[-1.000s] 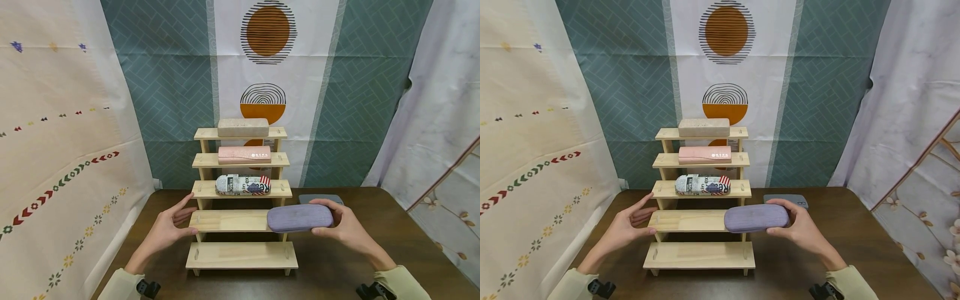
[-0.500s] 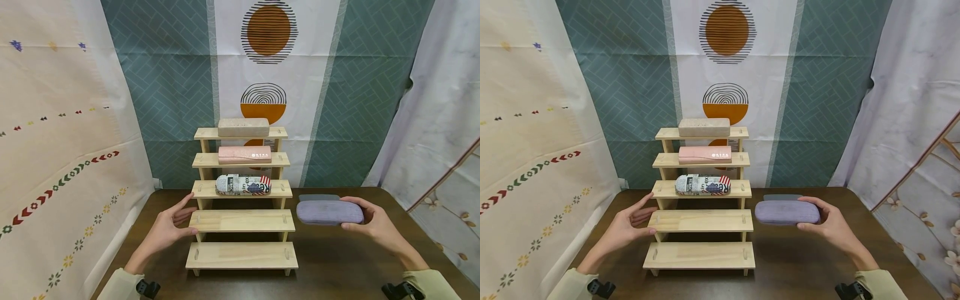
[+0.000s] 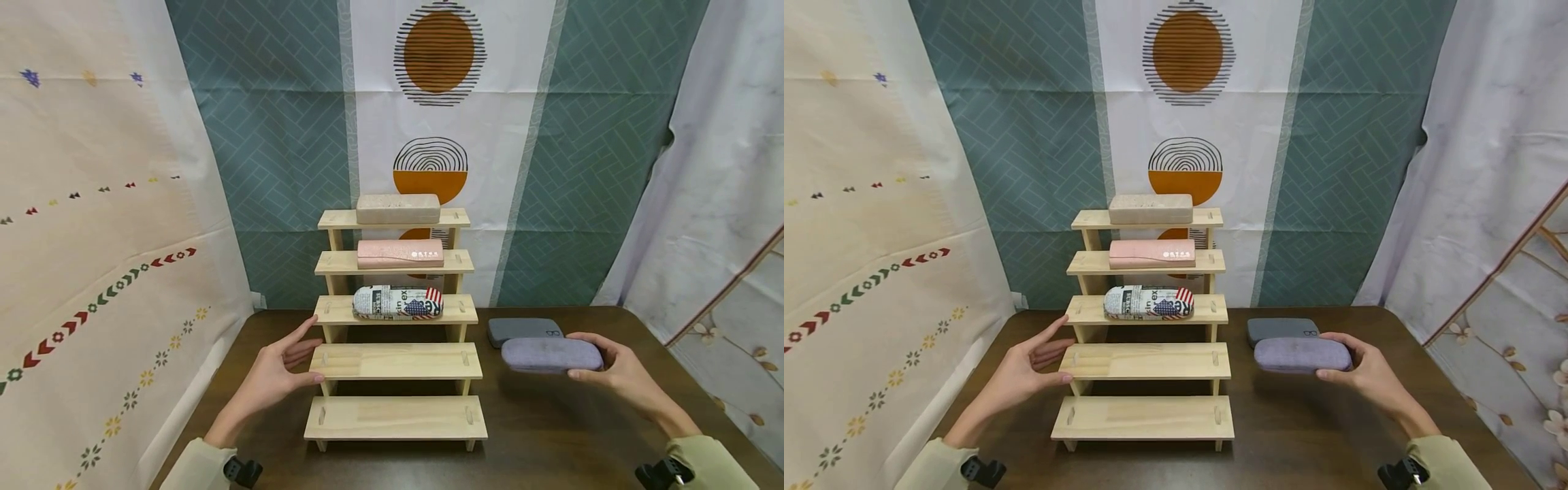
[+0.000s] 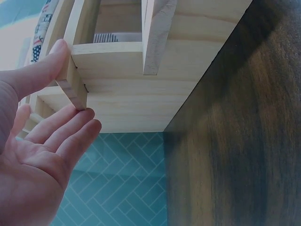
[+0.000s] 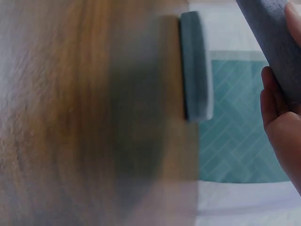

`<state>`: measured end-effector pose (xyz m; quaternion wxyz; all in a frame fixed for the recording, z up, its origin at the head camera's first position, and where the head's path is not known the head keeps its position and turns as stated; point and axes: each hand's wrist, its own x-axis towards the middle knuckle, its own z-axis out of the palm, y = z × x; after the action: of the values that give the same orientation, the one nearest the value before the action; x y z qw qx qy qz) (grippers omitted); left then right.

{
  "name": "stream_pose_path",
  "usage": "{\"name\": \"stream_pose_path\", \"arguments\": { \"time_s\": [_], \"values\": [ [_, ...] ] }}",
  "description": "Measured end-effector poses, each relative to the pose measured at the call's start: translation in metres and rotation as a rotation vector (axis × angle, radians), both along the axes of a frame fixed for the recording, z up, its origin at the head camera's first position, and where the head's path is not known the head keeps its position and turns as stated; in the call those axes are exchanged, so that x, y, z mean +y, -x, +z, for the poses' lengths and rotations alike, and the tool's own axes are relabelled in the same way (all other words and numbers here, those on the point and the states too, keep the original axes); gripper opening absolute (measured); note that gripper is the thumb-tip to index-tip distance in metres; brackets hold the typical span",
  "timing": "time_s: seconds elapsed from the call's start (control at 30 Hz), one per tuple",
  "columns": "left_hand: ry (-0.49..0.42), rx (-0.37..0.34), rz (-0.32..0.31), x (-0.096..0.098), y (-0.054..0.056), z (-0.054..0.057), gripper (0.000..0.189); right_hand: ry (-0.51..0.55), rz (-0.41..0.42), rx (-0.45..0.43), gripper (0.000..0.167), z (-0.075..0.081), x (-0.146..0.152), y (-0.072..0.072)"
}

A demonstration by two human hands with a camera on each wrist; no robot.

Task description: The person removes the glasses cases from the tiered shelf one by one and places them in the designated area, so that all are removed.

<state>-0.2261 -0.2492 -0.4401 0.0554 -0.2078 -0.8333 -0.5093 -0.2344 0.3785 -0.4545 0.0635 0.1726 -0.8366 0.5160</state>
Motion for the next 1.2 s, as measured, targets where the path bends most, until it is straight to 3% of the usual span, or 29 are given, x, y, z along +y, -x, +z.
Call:
{"name": "stream_pose_path", "arguments": {
  "time_s": [0.33, 0.7, 1.2],
  "values": [
    [0.0, 0.009, -0.012, 0.0, 0.0, 0.001, 0.103, 0.01, -0.014, -0.094, 0.063, -0.019, 0.006, 0.014],
    [0.023, 0.013, -0.002, -0.001, 0.0, 0.0, 0.104, -0.088, -0.055, -0.118, 0.065, -0.03, 0.006, 0.028],
    [0.021, 0.031, 0.006, 0.0, -0.001, 0.0, 0.103, -0.123, -0.044, -0.107, 0.065, -0.036, 0.007, 0.041]
  ]
}}
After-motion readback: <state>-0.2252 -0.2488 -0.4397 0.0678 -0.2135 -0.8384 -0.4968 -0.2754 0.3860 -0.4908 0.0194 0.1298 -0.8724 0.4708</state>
